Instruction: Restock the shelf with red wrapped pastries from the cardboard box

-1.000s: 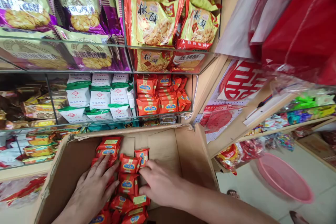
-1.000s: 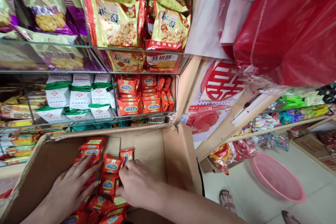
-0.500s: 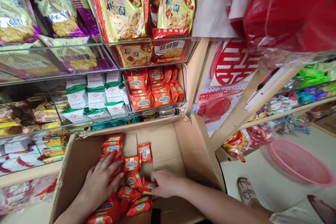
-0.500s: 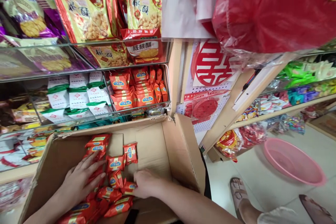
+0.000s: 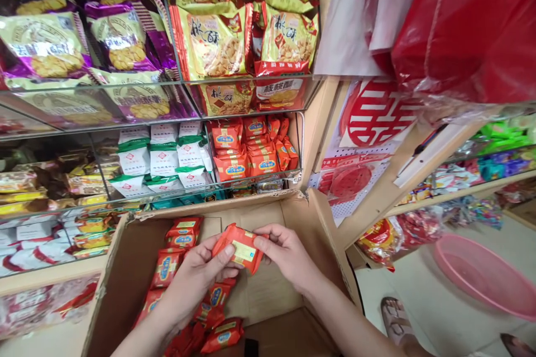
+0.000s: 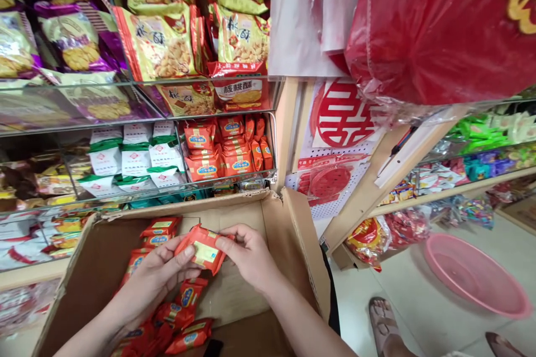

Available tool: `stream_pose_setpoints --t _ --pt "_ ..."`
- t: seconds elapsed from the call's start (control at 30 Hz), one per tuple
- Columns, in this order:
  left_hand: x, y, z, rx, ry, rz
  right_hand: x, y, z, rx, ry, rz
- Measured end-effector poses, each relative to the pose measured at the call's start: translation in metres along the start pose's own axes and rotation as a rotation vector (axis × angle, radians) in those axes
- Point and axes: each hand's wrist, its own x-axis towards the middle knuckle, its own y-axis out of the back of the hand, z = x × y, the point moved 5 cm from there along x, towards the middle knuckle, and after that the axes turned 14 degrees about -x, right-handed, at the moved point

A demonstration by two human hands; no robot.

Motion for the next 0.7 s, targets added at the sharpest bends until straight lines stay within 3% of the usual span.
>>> stream_pose_setpoints --t 0.17,0.27,0.33,0.4,0.47,0.53,0.63,0.7 --pt "-0.001 0.002 -0.009 -0.253 0.008 0.04 0.001 -0.001 -0.003 -0.087 0.035 0.085" --pt "-0.004 0.002 -0.009 -0.425 0.017 0.045 -0.009 -0.003 -0.02 -0.377 0.331 0.18" --pt "-0.008 0.003 -0.007 -0.524 0.035 0.037 -0.02 -0.013 -0.034 -0.576 0.58 0.165" --pt "-0.011 0.006 -0.003 -0.531 0.013 0.043 -0.029 -0.023 -0.039 -0.637 0.695 0.117" --pt "-0.014 0.01 0.0 -0.483 -0.025 0.056 -0.03 -0.025 -0.038 -0.569 0.626 0.143" --pt "-0.016 0.011 0.001 -0.443 -0.038 0.033 -0.026 -0.024 -0.031 -0.454 0.449 0.186" --pt "-0.017 0.011 0.001 -0.41 -0.083 -0.038 -0.016 -0.028 -0.013 -0.288 0.161 0.117" --pt "-0.015 0.012 0.0 -0.354 -0.105 -0.077 -0.012 -0.031 -0.006 -0.204 0.068 0.076"
